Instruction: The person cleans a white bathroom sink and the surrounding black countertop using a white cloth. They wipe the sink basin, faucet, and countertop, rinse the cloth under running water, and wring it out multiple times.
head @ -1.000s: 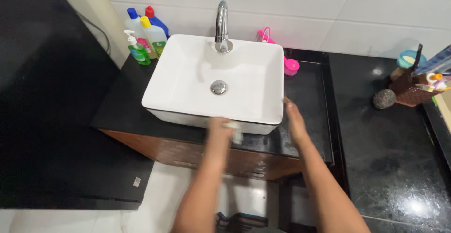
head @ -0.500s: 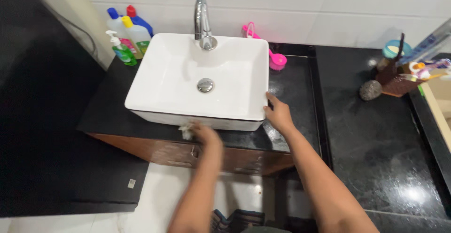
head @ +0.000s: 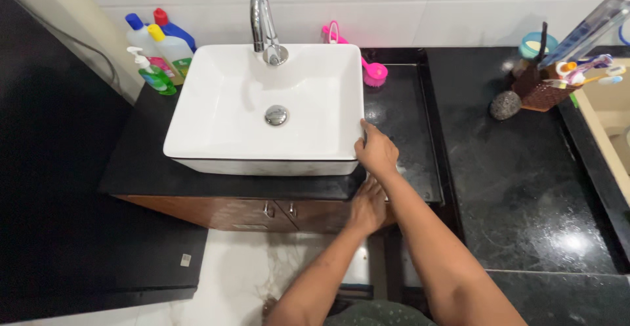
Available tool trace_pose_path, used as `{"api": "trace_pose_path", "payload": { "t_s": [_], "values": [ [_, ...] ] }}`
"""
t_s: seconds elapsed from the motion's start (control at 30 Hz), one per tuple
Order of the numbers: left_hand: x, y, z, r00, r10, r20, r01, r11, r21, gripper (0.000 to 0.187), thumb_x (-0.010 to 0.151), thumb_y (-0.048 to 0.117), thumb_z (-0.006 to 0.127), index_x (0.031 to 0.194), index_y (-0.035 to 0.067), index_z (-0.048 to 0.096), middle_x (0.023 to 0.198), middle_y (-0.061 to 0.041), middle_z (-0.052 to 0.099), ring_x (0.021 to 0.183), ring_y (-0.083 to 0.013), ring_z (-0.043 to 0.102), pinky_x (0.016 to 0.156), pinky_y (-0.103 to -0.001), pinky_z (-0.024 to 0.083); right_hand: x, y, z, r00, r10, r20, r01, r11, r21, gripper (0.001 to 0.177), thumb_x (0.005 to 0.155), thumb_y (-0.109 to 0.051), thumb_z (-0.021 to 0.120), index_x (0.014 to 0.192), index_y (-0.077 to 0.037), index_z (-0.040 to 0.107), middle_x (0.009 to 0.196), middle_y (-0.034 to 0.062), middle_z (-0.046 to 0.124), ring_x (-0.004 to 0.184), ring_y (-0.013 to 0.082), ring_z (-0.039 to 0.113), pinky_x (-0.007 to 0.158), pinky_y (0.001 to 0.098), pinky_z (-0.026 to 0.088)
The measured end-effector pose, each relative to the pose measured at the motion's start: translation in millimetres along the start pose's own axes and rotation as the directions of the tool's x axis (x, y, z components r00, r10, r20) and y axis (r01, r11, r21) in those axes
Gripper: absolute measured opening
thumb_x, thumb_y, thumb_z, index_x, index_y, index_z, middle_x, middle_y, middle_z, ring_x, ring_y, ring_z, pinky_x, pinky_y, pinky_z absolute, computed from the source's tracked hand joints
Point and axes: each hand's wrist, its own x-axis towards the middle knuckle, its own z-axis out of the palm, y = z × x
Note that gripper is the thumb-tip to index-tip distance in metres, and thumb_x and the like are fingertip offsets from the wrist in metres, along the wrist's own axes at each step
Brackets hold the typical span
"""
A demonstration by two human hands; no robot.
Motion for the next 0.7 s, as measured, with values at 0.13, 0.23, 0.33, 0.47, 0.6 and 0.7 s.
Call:
{"api": "trace_pose_path", "payload": {
  "t_s": [0.13, 0.23, 0.33, 0.47, 0.6, 0.7],
  "values": [
    [-27, -81, -59, 0.931, 0.039, 0.363, -0.082, 0.992, 0.101, 0.058, 0.078, 0.001, 0.056, 0.135, 0.004, 0.062, 0.147, -0.019, 0.057, 0.139, -0.0324, 0.047, 0.118, -0.051, 0.031, -10, -2, 7, 0.979, -0.077, -0.19, 0.093, 0.993, 0.078, 0.052, 0.084, -0.021, 0.063, 0.135, -0.014, 0.066, 0.117, 0.0168, 0.074, 0.103, 0.0367, 0.07, 0.091, 0.0478, 0.054],
    [-73, -159, -127, 0.968, -0.128, 0.218, 0.1, 0.986, 0.137, 0.048, 0.087, 0.006, 0.061, 0.135, 0.01, 0.063, 0.149, -0.012, 0.058, 0.141, -0.0298, 0.051, 0.123, -0.043, 0.038, -11, 3, 8, 0.972, -0.088, -0.217, 0.121, 0.982, 0.144, 0.052, 0.082, -0.021, 0.064, 0.133, -0.013, 0.068, 0.116, 0.017, 0.074, 0.103, 0.0364, 0.07, 0.092, 0.0464, 0.054],
    [-126, -228, -211, 0.861, -0.507, 0.048, 0.415, 0.752, 0.512, 0.07, 0.079, 0.009, 0.063, 0.148, 0.013, 0.05, 0.161, -0.008, 0.043, 0.152, -0.0274, 0.038, 0.133, -0.045, 0.022, -6, 7, 8, 0.984, -0.075, -0.159, 0.096, 0.987, 0.132, 0.052, 0.085, -0.023, 0.063, 0.136, -0.016, 0.067, 0.115, 0.0178, 0.074, 0.105, 0.0359, 0.07, 0.096, 0.0452, 0.053],
    [-157, -297, -296, 0.761, -0.637, -0.124, 0.554, 0.538, 0.636, 0.073, 0.087, 0.008, 0.053, 0.157, 0.005, 0.034, 0.165, -0.019, 0.03, 0.155, -0.0405, 0.025, 0.122, -0.057, 0.018, -3, 22, 8, 0.98, -0.168, -0.107, 0.182, 0.974, 0.135, 0.052, 0.089, -0.025, 0.063, 0.139, -0.014, 0.063, 0.127, 0.0173, 0.071, 0.112, 0.0377, 0.066, 0.1, 0.0463, 0.05],
    [-127, -320, -248, 0.475, -0.757, -0.449, 0.86, 0.292, 0.418, 0.077, 0.088, 0.007, 0.058, 0.159, -0.002, 0.03, 0.164, -0.03, 0.029, 0.151, -0.0458, 0.033, 0.125, -0.053, 0.024, 9, 35, 7, 0.954, -0.295, -0.048, 0.296, 0.955, 0.015, 0.054, 0.092, -0.03, 0.065, 0.143, -0.013, 0.058, 0.132, 0.0233, 0.065, 0.128, 0.0375, 0.059, 0.107, 0.0513, 0.042],
    [-97, -298, -152, 0.084, -0.748, -0.658, 0.996, 0.053, 0.067, 0.085, 0.085, 0.005, 0.062, 0.16, -0.008, 0.024, 0.161, -0.037, 0.028, 0.147, -0.0476, 0.038, 0.125, -0.051, 0.028, 9, 36, 17, 0.97, -0.243, -0.003, 0.242, 0.969, -0.05, 0.055, 0.093, -0.03, 0.064, 0.145, -0.013, 0.054, 0.137, 0.0244, 0.06, 0.131, 0.0368, 0.056, 0.111, 0.0535, 0.038]
  ]
}}
